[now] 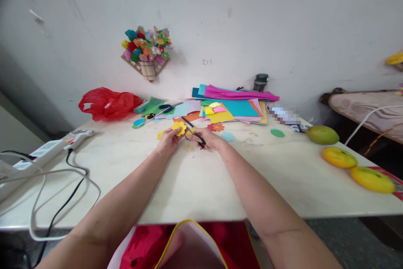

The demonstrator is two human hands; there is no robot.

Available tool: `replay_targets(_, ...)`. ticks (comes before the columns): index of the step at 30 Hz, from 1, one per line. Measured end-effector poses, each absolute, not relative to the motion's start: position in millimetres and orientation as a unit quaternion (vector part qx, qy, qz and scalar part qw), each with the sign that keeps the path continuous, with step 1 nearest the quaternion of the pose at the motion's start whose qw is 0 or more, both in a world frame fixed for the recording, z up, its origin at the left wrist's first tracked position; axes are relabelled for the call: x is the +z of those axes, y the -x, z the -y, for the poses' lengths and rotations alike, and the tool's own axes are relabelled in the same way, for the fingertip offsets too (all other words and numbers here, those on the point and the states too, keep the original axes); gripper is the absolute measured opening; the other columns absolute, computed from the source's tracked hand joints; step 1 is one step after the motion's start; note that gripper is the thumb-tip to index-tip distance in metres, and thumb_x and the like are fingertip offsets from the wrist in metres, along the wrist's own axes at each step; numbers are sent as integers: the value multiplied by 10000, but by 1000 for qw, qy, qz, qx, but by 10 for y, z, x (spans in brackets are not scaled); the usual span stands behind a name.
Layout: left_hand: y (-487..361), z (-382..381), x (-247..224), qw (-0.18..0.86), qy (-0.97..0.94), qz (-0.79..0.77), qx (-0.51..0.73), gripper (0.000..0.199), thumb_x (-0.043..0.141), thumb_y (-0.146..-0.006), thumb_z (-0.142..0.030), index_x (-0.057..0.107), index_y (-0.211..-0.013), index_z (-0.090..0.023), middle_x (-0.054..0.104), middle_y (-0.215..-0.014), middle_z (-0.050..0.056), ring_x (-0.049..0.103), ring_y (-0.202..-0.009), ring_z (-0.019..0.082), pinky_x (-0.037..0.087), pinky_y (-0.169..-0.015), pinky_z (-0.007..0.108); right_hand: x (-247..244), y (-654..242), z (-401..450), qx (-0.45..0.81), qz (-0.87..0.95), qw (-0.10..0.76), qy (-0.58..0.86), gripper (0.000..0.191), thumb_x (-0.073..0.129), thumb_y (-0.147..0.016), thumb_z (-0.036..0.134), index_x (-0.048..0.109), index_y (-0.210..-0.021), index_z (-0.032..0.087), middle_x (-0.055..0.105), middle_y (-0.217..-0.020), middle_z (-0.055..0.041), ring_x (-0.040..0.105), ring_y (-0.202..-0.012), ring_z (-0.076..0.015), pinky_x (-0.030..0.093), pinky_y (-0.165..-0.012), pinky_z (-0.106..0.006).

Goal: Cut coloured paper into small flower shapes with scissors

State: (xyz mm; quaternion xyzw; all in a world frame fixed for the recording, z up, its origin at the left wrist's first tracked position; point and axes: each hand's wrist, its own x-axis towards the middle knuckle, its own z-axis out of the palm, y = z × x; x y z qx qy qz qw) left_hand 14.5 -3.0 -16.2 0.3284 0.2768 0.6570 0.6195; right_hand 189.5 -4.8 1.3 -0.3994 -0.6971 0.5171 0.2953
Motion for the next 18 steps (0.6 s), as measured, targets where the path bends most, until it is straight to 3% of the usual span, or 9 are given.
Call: replay_targets(18, -135, 60, -132, 619, -341, -292, 644, 122, 680, -646, -78, 650, -763, -94, 703, -803, 89, 680, -772, 193, 529, -844, 362, 64, -1938, 59, 513, 717, 271, 386, 296, 620, -751, 423, 499, -727, 154, 555, -527, 30, 482, -370, -56, 252, -292, -161)
